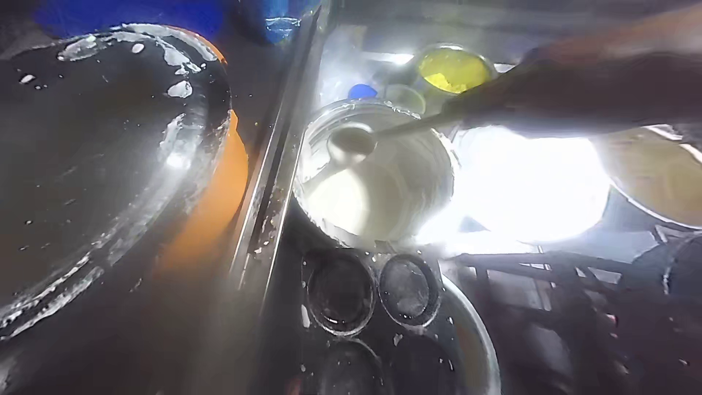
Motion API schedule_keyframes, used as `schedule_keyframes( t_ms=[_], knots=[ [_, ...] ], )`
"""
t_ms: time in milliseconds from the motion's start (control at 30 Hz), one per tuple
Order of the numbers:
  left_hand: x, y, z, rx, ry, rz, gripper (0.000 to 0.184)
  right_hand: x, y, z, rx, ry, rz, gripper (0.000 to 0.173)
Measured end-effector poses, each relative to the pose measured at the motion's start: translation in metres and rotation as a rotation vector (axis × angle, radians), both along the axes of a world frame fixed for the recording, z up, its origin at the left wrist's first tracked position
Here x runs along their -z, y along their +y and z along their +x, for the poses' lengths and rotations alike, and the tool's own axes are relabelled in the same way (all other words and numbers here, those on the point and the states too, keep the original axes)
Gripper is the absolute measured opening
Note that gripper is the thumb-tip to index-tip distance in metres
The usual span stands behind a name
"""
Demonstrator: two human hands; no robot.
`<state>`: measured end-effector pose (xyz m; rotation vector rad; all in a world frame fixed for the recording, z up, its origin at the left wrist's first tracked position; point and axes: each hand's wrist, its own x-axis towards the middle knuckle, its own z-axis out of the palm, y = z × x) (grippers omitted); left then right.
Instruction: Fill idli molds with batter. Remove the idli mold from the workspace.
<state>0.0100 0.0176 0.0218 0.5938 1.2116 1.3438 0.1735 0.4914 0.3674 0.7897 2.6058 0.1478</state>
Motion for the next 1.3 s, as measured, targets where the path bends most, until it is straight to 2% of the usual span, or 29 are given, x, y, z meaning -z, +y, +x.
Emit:
schedule_keyframes(
  t_ms=[33, 100, 133, 200, 300, 333, 400, 500, 600, 700, 767, 800, 833, 900, 967, 1100, 1200, 1300],
  knots=[
    [0.002, -0.001, 0.001, -0.005, -0.017, 0.006, 0.036, -0.015, 0.005, 0.016, -0.070, -0.004, 0.048, 0.024],
    [0.008, -0.004, 0.003, -0.005, -0.051, 0.026, 0.039, -0.047, 0.008, 0.045, -0.146, 0.088, -0.028, 0.031],
    [0.012, -0.006, 0.004, 0.003, -0.057, 0.050, 0.039, -0.054, 0.011, 0.058, -0.176, 0.213, -0.032, 0.030],
    [0.012, -0.004, 0.004, 0.022, -0.043, 0.116, 0.035, -0.055, -0.009, 0.065, -0.102, 0.400, 0.028, 0.030],
    [-0.011, -0.001, 0.006, 0.025, -0.028, 0.100, 0.035, -0.042, -0.029, 0.055, -0.005, 0.243, 0.113, 0.031],
    [-0.020, -0.002, 0.008, 0.006, -0.035, 0.062, 0.035, -0.019, -0.027, 0.051, 0.001, 0.249, 0.209, 0.023],
    [-0.032, -0.005, 0.011, -0.046, -0.042, -0.011, 0.038, 0.023, -0.032, 0.027, 0.045, 0.273, 0.203, 0.015],
    [-0.037, -0.010, 0.013, -0.060, -0.037, -0.012, 0.040, 0.100, -0.026, -0.034, 0.192, 0.024, 0.035, 0.015],
    [-0.041, -0.016, 0.013, -0.065, -0.021, 0.011, 0.043, 0.165, -0.032, -0.073, 0.212, -0.185, -0.136, 0.020],
    [-0.044, -0.020, 0.013, -0.078, -0.001, 0.030, 0.042, 0.201, -0.054, -0.098, 0.148, -0.318, -0.233, 0.016],
    [-0.045, -0.027, 0.015, -0.099, 0.004, 0.019, 0.041, 0.227, -0.060, -0.096, 0.060, -0.262, -0.259, 0.022],
    [-0.043, -0.026, 0.017, -0.106, 0.013, 0.026, 0.041, 0.239, -0.050, -0.087, 0.008, -0.171, -0.259, 0.032],
    [-0.040, -0.021, 0.017, -0.106, 0.026, 0.035, 0.041, 0.244, -0.035, -0.075, -0.029, -0.069, -0.256, 0.035],
    [-0.043, -0.018, 0.020, -0.097, 0.027, 0.027, 0.042, 0.211, -0.031, -0.061, 0.064, -0.075, -0.342, 0.025],
    [-0.048, -0.018, 0.019, -0.096, 0.015, -0.003, 0.041, 0.175, -0.031, -0.042, 0.050, -0.005, -0.403, 0.015],
    [-0.060, -0.013, 0.021, -0.115, -0.022, -0.049, 0.039, 0.105, -0.051, 0.002, 0.138, 0.134, -0.527, 0.016],
    [-0.068, -0.009, 0.024, -0.156, 0.012, -0.137, 0.049, 0.080, -0.077, 0.037, 0.297, 0.314, -0.629, 0.020],
    [-0.067, -0.003, 0.022, -0.137, 0.012, -0.154, 0.058, 0.069, -0.101, 0.067, 0.286, 0.439, -0.683, 0.025]
  ],
)
